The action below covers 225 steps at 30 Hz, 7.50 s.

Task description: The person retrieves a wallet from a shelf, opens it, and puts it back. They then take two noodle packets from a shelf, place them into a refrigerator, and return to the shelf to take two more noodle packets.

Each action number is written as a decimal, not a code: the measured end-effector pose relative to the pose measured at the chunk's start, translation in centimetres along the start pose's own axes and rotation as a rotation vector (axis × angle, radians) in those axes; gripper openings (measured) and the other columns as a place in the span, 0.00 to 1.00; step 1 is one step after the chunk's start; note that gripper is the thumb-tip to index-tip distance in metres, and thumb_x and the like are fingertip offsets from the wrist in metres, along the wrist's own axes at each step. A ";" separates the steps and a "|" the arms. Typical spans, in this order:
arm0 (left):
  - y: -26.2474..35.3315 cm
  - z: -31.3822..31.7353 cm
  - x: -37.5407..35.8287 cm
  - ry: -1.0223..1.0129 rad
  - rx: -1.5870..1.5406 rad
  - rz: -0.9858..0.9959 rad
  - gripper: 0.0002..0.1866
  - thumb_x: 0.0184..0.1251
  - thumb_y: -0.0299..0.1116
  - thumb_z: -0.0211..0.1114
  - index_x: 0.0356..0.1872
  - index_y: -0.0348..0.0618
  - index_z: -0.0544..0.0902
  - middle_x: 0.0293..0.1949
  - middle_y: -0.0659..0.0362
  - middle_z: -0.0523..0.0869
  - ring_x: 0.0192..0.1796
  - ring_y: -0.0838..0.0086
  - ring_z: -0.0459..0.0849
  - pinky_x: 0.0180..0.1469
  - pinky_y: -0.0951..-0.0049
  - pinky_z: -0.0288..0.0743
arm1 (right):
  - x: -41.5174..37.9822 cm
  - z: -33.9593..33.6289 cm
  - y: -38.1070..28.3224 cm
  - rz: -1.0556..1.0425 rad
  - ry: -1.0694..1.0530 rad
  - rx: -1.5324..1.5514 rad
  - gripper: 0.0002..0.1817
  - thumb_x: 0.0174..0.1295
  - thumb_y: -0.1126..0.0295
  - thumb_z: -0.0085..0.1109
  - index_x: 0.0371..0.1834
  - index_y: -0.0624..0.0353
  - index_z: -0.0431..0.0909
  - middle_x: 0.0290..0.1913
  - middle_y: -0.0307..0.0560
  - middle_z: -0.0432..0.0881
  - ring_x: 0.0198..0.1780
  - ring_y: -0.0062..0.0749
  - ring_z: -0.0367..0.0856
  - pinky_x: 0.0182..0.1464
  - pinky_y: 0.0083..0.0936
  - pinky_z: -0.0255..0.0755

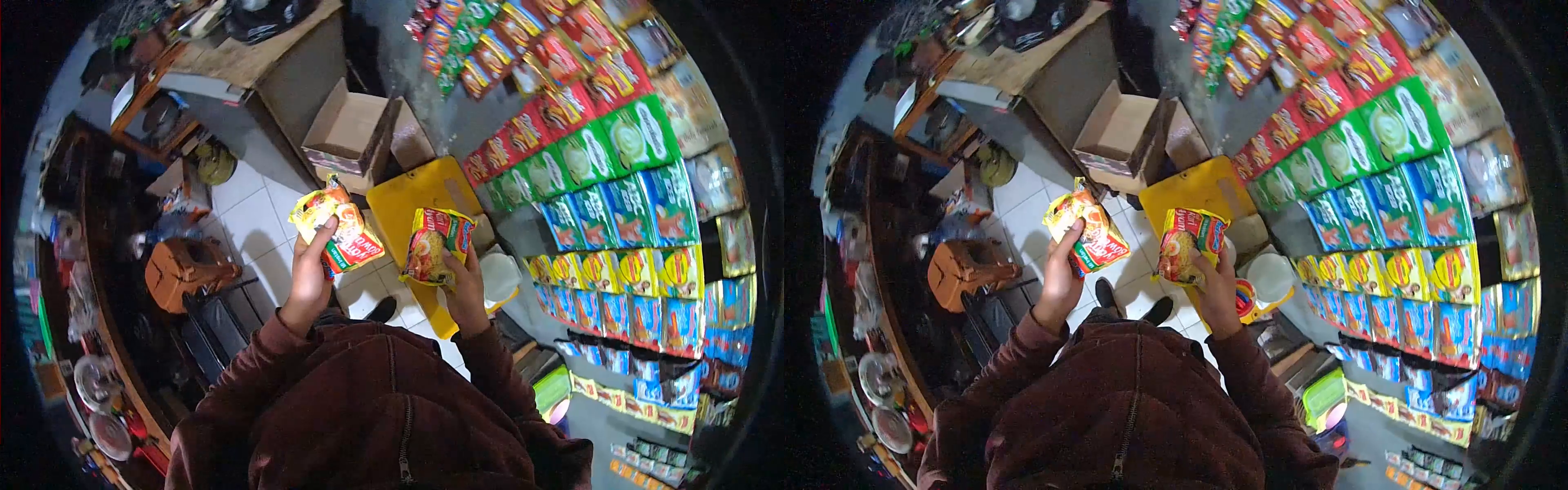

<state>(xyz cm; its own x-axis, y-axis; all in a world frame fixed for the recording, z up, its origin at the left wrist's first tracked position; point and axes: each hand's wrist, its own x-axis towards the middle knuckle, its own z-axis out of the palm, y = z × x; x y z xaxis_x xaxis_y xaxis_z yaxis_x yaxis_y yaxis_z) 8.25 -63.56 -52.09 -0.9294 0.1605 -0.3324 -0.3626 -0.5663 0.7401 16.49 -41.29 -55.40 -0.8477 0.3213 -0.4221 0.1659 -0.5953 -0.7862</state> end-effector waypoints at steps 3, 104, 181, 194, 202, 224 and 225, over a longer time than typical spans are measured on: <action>1.5 -2.1 -0.6 0.061 -0.017 0.008 0.20 0.73 0.33 0.60 0.62 0.37 0.71 0.53 0.55 0.83 0.52 0.73 0.84 0.55 0.70 0.79 | 0.6 2.6 0.2 0.017 -0.153 0.013 0.26 0.66 0.75 0.58 0.67 0.58 0.65 0.59 0.44 0.76 0.58 0.31 0.78 0.59 0.30 0.75; 47.5 -40.3 32.1 0.419 0.073 0.302 0.19 0.72 0.32 0.63 0.59 0.35 0.74 0.49 0.56 0.85 0.49 0.74 0.85 0.53 0.72 0.79 | 36.7 68.3 19.7 0.164 -0.598 -0.120 0.14 0.63 0.69 0.60 0.51 0.58 0.78 0.49 0.39 0.82 0.51 0.26 0.81 0.55 0.27 0.74; 54.1 -43.5 54.5 -0.558 0.738 -0.119 0.21 0.66 0.35 0.70 0.55 0.37 0.77 0.48 0.59 0.85 0.49 0.76 0.83 0.53 0.72 0.77 | 32.3 70.6 23.9 -0.260 0.116 0.058 0.17 0.68 0.68 0.58 0.57 0.64 0.75 0.51 0.42 0.82 0.52 0.26 0.80 0.56 0.25 0.71; 54.7 -45.3 59.9 -1.011 0.566 -0.406 0.18 0.68 0.32 0.67 0.56 0.39 0.77 0.47 0.61 0.85 0.47 0.78 0.84 0.51 0.73 0.78 | 29.9 78.5 27.7 -0.463 0.482 0.170 0.16 0.69 0.67 0.56 0.56 0.64 0.75 0.52 0.42 0.81 0.53 0.28 0.79 0.59 0.27 0.69; 54.2 -45.4 61.2 -1.035 0.615 -0.466 0.22 0.65 0.38 0.71 0.55 0.39 0.78 0.48 0.60 0.85 0.48 0.78 0.83 0.52 0.73 0.77 | 27.3 79.2 29.8 -0.462 0.508 0.211 0.18 0.70 0.65 0.55 0.57 0.65 0.73 0.53 0.47 0.81 0.55 0.32 0.81 0.59 0.31 0.73; 53.3 -48.7 56.4 -1.443 0.800 -0.556 0.23 0.63 0.32 0.73 0.56 0.36 0.78 0.47 0.61 0.86 0.45 0.79 0.84 0.49 0.73 0.79 | 22.0 77.7 30.4 -0.520 0.510 0.369 0.18 0.70 0.66 0.55 0.57 0.65 0.72 0.53 0.47 0.81 0.53 0.31 0.82 0.57 0.31 0.75; 53.0 -48.9 56.0 -1.438 0.799 -0.570 0.23 0.63 0.32 0.73 0.56 0.36 0.78 0.47 0.61 0.86 0.45 0.79 0.84 0.49 0.73 0.79 | 21.4 77.7 30.5 -0.517 0.508 0.386 0.17 0.70 0.66 0.55 0.57 0.65 0.72 0.53 0.47 0.81 0.53 0.32 0.82 0.57 0.31 0.75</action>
<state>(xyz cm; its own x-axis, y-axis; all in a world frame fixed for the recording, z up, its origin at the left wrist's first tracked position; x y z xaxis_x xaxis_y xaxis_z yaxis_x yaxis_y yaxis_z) -59.65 -124.08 -60.05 0.1619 0.9622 -0.2189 -0.1689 0.2456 0.9545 -35.72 -109.80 -53.30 -0.4229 0.8636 -0.2745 -0.4470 -0.4623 -0.7658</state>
